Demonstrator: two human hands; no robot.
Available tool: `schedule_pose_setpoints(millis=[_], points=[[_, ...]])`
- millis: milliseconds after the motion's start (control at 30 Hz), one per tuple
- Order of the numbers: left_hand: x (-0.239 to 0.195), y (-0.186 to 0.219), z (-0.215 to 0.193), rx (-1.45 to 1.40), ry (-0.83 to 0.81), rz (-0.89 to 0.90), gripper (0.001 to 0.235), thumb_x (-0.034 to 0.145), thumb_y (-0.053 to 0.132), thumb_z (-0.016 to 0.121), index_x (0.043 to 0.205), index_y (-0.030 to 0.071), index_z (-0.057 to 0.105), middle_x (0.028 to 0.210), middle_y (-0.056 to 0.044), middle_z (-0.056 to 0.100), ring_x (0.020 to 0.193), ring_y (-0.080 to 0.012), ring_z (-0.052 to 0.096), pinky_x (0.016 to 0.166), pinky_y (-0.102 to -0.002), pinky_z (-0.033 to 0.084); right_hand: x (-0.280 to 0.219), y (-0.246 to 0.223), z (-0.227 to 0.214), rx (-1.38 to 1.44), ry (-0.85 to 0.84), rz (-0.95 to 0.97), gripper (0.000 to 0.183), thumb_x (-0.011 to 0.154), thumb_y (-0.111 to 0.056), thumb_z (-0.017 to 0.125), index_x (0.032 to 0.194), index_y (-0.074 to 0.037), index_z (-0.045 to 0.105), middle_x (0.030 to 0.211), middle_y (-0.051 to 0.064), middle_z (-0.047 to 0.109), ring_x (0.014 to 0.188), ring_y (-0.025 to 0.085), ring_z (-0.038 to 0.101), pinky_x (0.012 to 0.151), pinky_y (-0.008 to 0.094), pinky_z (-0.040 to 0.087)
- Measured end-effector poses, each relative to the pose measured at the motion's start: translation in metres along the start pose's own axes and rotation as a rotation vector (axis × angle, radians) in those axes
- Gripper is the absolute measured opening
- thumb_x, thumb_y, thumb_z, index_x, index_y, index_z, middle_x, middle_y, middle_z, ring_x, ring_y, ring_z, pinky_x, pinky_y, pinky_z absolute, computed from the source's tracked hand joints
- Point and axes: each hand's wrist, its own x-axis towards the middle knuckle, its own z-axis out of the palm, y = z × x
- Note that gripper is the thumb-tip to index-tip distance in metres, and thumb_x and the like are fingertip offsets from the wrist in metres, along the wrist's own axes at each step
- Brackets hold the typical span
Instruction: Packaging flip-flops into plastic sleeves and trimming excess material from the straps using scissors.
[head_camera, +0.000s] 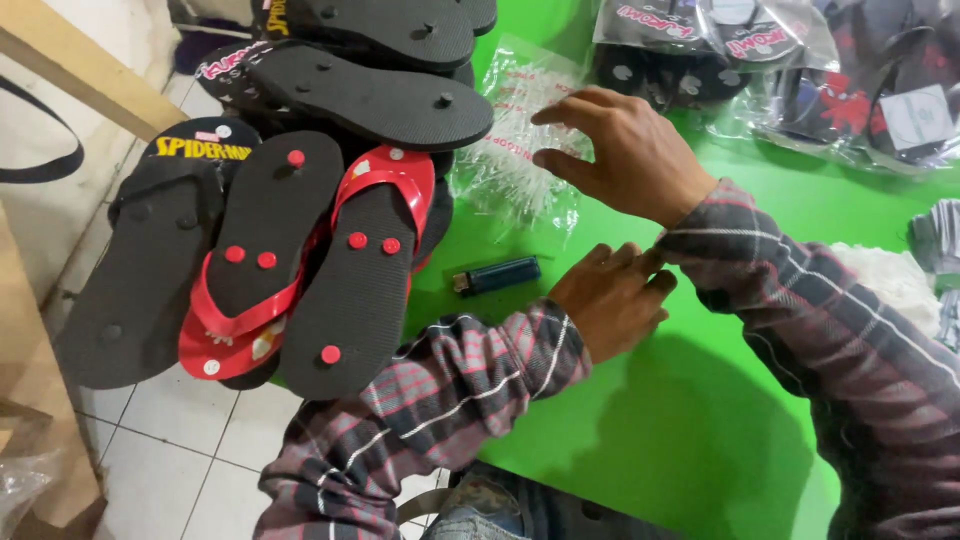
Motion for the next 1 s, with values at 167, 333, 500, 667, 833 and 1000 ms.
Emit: schedule_pose_setpoints(millis=[167, 333, 500, 667, 833, 1000], points=[[0.001, -0.002, 0.012, 0.025, -0.066, -0.011, 0.019, 0.081, 0.029, 0.079, 0.091, 0.014, 0.076, 0.101, -0.007, 0.077, 0.102, -0.0279, 0.065, 0.076, -0.043, 0.052, 0.043, -0.042, 0.001, 0.082, 0.01, -0.235, 0.038, 0.104, -0.03, 0.07, 0.126, 0.001, 0.069, 0.121, 0.023, 0.07, 0.104, 0.04, 0.069, 0.086, 0.054, 0.056], [-0.013, -0.007, 0.039, 0.128, -0.012, -0.022, 0.025, 0.091, 0.021, 0.065, 0.11, 0.012, 0.078, 0.114, -0.009, 0.078, 0.115, -0.0255, 0.069, 0.11, -0.042, 0.051, 0.053, -0.088, 0.02, -0.039, -0.254, -0.465, 0.1, 0.072, -0.054, 0.089, 0.155, -0.023, 0.043, 0.153, 0.015, 0.046, 0.128, 0.035, 0.048, 0.102, 0.055, 0.045], [-0.015, -0.006, 0.038, -0.004, 0.039, -0.057, 0.024, 0.093, 0.022, 0.063, 0.112, 0.011, 0.074, 0.111, -0.01, 0.076, 0.107, -0.0259, 0.069, 0.102, -0.042, 0.052, 0.047, -0.129, 0.04, -0.242, -0.198, -0.575, 0.113, 0.061, -0.049, 0.089, 0.159, -0.029, 0.035, 0.163, 0.011, 0.036, 0.142, 0.034, 0.043, 0.107, 0.046, 0.043], [-0.018, -0.004, 0.039, -0.138, 0.084, -0.078, 0.024, 0.096, 0.024, 0.061, 0.113, 0.011, 0.07, 0.108, -0.01, 0.074, 0.1, -0.0263, 0.068, 0.094, -0.042, 0.053, 0.054, -0.141, 0.049, -0.278, -0.143, -0.633, 0.099, 0.07, -0.038, 0.084, 0.158, -0.026, 0.039, 0.16, 0.005, 0.045, 0.142, 0.029, 0.043, 0.109, 0.044, 0.041], [-0.014, -0.014, 0.04, -0.262, 0.117, -0.064, 0.024, 0.098, 0.025, 0.059, 0.115, 0.01, 0.066, 0.106, -0.011, 0.072, 0.093, -0.0267, 0.068, 0.087, -0.041, 0.054, 0.042, -0.15, 0.039, -0.258, 0.057, -0.811, 0.03, 0.107, -0.013, 0.047, 0.134, -0.008, 0.059, 0.132, 0.015, 0.065, 0.125, 0.031, 0.06, 0.106, 0.048, 0.045], [-0.006, -0.01, 0.03, -0.385, 0.154, -0.064, 0.024, 0.1, 0.027, 0.056, 0.116, 0.01, 0.063, 0.103, -0.011, 0.07, 0.086, -0.0271, 0.067, 0.079, -0.041, 0.055, 0.014, -0.161, -0.002, -0.226, 0.095, -0.776, 0.028, 0.109, -0.01, 0.049, 0.136, -0.006, 0.056, 0.132, 0.017, 0.065, 0.127, 0.031, 0.062, 0.108, 0.048, 0.048]])
